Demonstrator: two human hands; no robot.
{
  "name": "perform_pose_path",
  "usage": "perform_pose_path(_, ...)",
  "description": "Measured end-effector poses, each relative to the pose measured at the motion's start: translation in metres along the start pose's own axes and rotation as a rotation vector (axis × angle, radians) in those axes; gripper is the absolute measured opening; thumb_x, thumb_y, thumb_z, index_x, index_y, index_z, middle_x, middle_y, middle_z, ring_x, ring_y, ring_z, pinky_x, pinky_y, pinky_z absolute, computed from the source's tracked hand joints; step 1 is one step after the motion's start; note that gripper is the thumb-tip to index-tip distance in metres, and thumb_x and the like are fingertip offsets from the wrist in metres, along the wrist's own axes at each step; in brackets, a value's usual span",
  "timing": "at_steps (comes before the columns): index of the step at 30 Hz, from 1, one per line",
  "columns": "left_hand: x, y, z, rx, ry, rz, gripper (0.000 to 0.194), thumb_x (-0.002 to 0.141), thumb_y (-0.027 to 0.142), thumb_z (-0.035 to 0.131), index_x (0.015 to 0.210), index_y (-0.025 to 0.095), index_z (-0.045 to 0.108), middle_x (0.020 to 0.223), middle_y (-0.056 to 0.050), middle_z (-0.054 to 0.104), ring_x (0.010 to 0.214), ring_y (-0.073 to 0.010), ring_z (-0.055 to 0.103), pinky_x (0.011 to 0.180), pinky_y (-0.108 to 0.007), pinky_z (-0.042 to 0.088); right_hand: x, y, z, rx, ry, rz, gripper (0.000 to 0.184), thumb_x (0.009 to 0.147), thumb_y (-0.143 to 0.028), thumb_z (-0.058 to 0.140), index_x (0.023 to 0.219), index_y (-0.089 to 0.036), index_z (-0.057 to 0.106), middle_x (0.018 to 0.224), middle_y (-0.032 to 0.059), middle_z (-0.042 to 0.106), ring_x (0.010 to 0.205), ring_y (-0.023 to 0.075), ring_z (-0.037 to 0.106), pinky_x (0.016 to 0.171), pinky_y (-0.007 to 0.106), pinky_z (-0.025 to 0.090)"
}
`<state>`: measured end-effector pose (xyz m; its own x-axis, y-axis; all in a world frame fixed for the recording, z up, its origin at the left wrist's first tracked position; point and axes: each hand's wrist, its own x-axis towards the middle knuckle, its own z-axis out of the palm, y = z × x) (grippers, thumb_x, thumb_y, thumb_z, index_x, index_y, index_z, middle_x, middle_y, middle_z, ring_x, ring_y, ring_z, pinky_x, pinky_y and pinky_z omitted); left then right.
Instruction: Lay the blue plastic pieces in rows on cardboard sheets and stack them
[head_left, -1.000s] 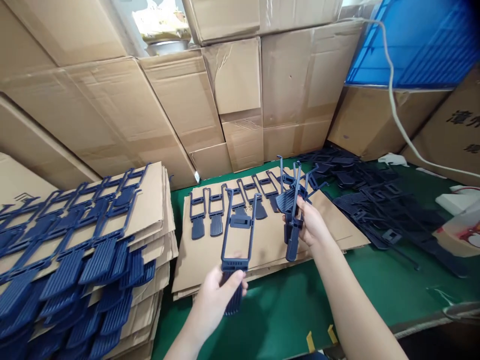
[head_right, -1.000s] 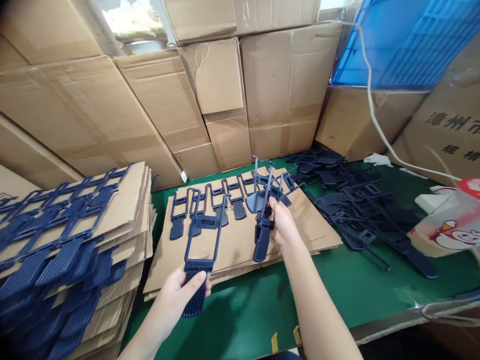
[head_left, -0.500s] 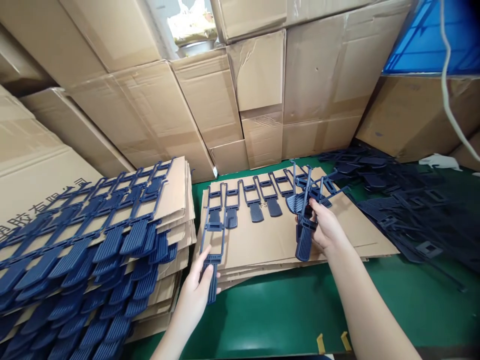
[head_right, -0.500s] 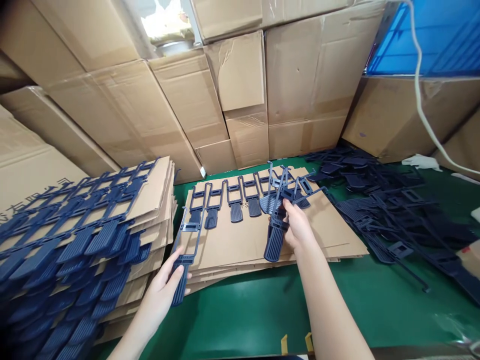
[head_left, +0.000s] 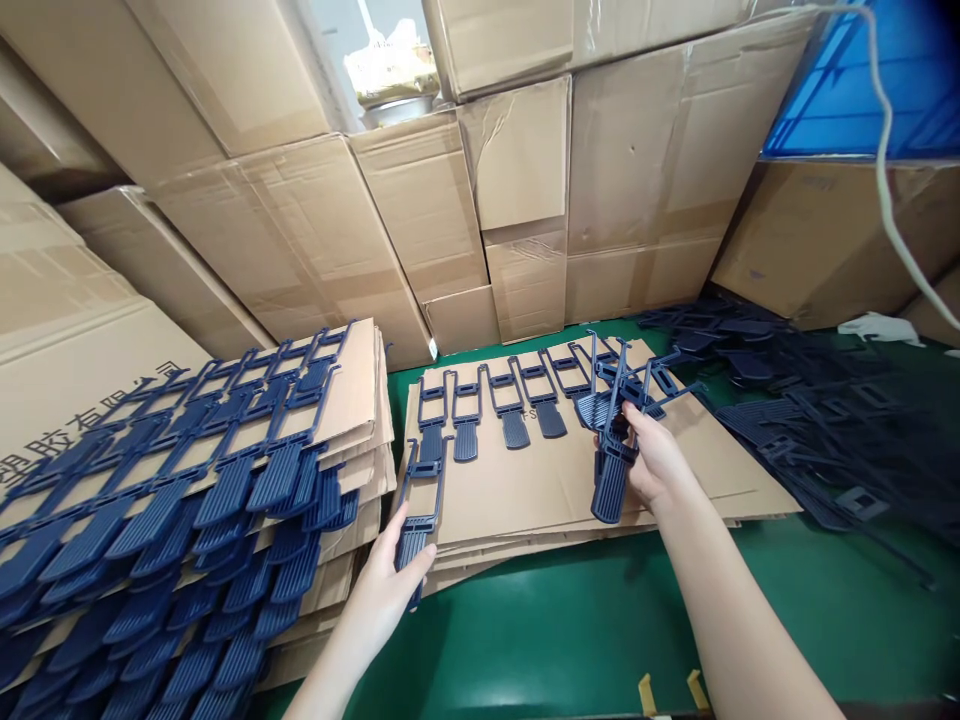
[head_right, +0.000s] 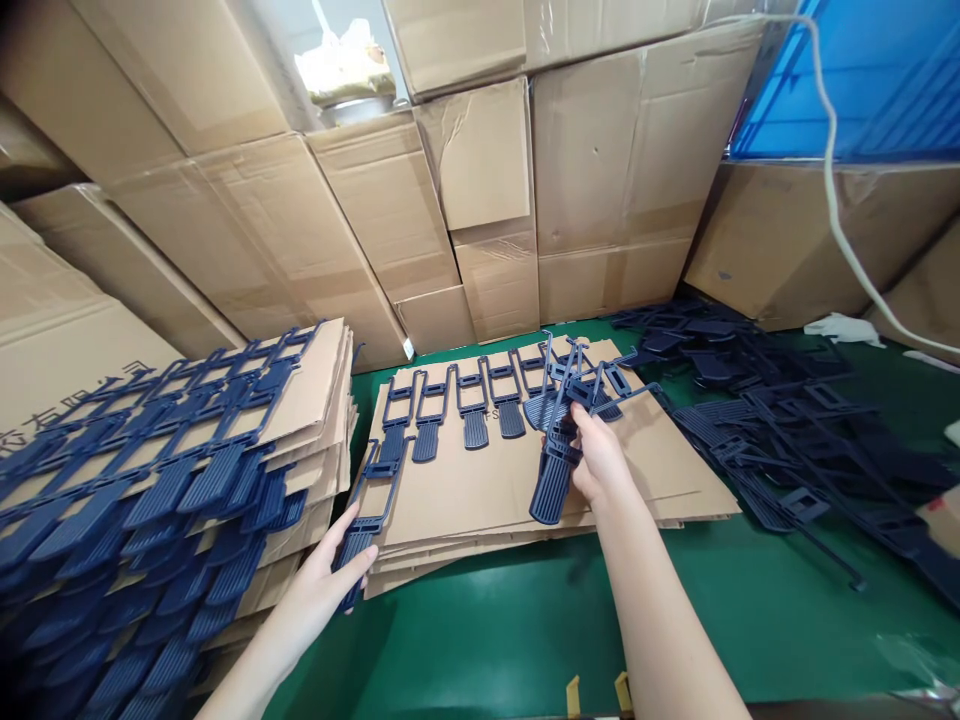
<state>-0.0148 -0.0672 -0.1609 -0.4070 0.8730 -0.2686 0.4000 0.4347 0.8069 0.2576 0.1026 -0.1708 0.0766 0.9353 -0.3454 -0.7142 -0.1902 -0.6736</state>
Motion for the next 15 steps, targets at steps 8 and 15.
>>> perform_pose_path(8,0.001,-0.010,0.004,0.371,0.154,0.168,0.083,0.066,0.037,0.057,0.137,0.016,0.020,0.143,-0.013,0.015,0.130,-0.0285,0.022,0.104,-0.043,0.025,-0.007,-0.003,0.005,0.012,-0.020,0.009,0.003,0.081,-0.018,0.051,0.080,-0.016,0.052,0.063,-0.0005,0.057,0.049,0.0103,0.053,0.049,0.024,0.050)
perform_pose_path(15,0.007,-0.008,0.002,0.417,0.138,0.200,0.065,0.072,0.034,0.048,0.132,0.015,0.032,0.141,-0.012,0.025,0.129,-0.0268,0.026,0.106,-0.041,0.024,-0.011,-0.004,0.006,-0.017,-0.046,0.029,0.006,0.078,-0.020,0.055,0.082,-0.017,0.052,0.061,-0.0015,0.056,0.049,0.0108,0.053,0.048,0.024,0.049)
